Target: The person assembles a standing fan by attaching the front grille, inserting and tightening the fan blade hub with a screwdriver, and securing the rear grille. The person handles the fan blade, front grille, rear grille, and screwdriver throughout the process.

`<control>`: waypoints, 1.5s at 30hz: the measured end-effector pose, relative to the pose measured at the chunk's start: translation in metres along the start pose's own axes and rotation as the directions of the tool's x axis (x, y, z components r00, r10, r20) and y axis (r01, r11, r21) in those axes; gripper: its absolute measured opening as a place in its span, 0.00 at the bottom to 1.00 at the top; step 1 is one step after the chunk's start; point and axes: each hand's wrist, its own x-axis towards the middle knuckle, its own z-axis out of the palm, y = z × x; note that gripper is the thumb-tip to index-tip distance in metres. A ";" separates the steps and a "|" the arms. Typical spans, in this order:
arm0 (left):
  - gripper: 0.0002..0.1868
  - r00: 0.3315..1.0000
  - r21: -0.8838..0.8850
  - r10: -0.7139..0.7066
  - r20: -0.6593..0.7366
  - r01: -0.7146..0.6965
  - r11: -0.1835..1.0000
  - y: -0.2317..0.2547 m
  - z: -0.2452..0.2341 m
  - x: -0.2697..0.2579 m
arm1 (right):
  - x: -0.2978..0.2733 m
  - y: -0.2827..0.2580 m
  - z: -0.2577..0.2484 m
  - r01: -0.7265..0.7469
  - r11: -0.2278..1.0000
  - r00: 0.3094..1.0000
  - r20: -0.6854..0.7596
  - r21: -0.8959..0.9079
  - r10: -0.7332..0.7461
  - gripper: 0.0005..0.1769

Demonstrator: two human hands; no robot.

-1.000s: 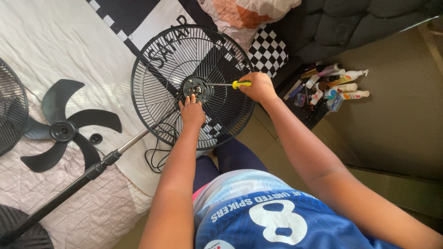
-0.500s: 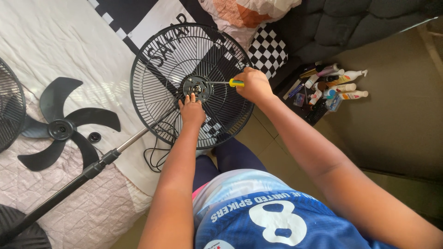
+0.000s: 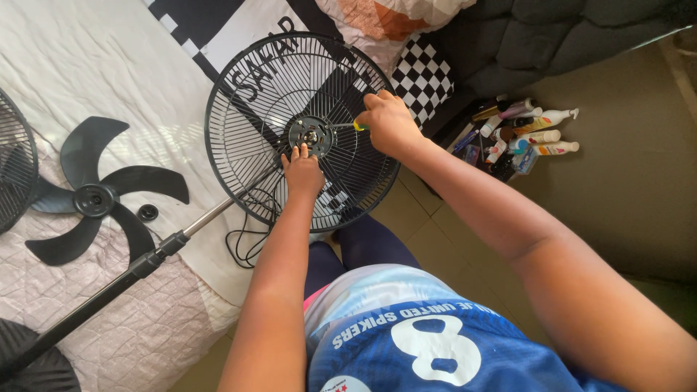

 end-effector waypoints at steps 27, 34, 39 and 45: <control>0.21 0.999 0.018 0.023 -0.048 -0.022 1.000 -0.008 0.015 0.009 | 0.048 0.007 0.018 -0.219 0.866 0.973 0.168 0.450 0.158 0.11; 0.21 0.999 -0.002 0.021 -0.025 -0.021 1.000 -0.009 0.009 0.008 | 0.042 0.006 0.002 -0.039 0.911 0.997 -0.050 0.411 0.066 0.12; 0.24 1.000 -0.003 0.020 -0.010 -0.020 1.000 -0.008 0.009 0.007 | 0.042 0.002 -0.010 0.085 0.963 0.996 -0.028 0.257 -0.081 0.19; 0.25 1.000 0.027 0.002 0.012 -0.002 1.000 -0.006 0.005 0.005 | 0.040 -0.005 -0.020 -0.012 0.996 1.000 -0.023 0.092 0.014 0.32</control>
